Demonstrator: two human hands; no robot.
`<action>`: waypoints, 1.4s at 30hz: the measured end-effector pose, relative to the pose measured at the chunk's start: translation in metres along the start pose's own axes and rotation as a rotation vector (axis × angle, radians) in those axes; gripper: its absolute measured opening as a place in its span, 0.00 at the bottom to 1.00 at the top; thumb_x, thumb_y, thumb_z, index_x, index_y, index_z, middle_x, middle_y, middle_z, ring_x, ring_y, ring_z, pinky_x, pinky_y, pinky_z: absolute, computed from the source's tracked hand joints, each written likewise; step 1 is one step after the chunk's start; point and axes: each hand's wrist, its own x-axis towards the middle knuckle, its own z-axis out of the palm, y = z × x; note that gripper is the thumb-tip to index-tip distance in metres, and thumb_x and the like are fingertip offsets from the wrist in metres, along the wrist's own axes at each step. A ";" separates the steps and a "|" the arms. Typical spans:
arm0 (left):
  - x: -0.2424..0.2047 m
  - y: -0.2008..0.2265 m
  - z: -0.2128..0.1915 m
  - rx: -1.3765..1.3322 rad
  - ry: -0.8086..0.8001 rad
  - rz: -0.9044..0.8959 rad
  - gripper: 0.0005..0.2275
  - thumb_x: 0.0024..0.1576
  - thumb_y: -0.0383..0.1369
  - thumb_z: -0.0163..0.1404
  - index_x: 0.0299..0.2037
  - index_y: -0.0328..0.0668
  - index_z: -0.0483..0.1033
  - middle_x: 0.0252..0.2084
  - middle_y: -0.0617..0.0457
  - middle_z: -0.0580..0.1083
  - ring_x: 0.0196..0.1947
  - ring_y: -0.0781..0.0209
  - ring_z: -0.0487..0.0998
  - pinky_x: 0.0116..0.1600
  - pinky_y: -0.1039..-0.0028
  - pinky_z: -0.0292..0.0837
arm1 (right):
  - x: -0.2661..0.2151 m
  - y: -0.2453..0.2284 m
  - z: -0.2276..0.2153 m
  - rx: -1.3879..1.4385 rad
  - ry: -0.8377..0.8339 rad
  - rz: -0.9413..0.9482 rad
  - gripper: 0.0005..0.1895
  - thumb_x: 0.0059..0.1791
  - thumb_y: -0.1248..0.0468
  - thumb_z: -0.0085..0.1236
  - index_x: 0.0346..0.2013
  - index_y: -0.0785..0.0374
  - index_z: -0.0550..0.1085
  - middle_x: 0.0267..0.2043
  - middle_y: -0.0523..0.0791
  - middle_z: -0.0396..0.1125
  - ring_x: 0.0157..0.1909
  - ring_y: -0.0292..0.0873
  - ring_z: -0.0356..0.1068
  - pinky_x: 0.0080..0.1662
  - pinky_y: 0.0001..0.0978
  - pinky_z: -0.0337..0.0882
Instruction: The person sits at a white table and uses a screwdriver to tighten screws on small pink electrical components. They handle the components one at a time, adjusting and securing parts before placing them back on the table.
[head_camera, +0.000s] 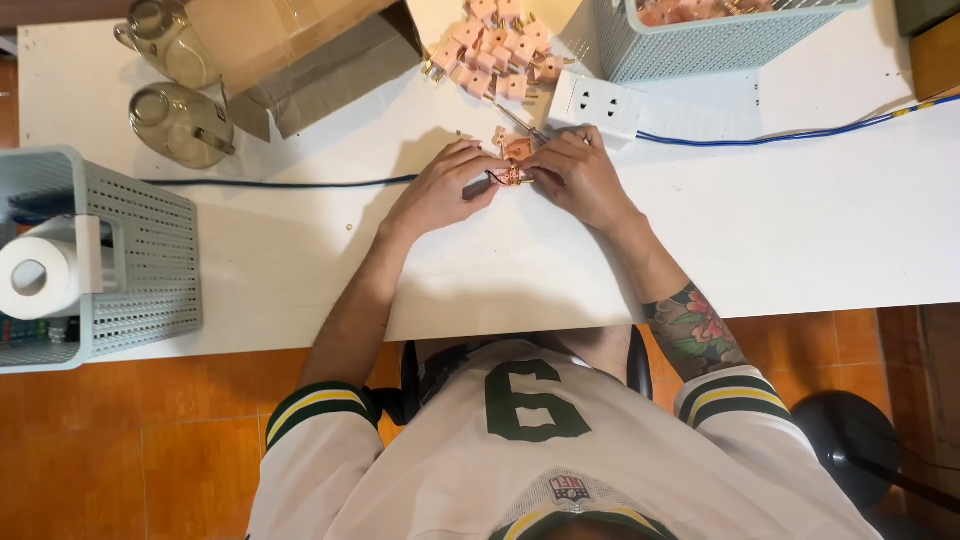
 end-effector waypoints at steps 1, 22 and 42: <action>0.000 0.002 -0.002 -0.004 -0.001 -0.008 0.11 0.68 0.31 0.64 0.58 0.39 0.86 0.50 0.45 0.85 0.58 0.51 0.84 0.79 0.58 0.69 | 0.002 -0.003 -0.001 0.006 -0.007 0.002 0.03 0.57 0.64 0.75 0.42 0.59 0.87 0.40 0.45 0.81 0.45 0.45 0.75 0.59 0.41 0.61; 0.000 0.010 -0.009 -0.010 -0.030 0.004 0.12 0.69 0.23 0.60 0.61 0.39 0.76 0.52 0.53 0.81 0.56 0.49 0.78 0.70 0.60 0.66 | -0.011 0.019 0.006 -0.071 -0.025 -0.161 0.08 0.62 0.66 0.79 0.56 0.55 0.89 0.48 0.42 0.76 0.50 0.48 0.68 0.59 0.42 0.56; 0.001 0.015 -0.017 0.094 -0.137 -0.083 0.15 0.71 0.29 0.53 0.66 0.40 0.71 0.50 0.50 0.74 0.53 0.51 0.74 0.65 0.57 0.59 | -0.014 0.026 0.008 -0.252 -0.032 -0.191 0.11 0.64 0.54 0.80 0.56 0.55 0.90 0.48 0.43 0.66 0.50 0.48 0.64 0.56 0.44 0.56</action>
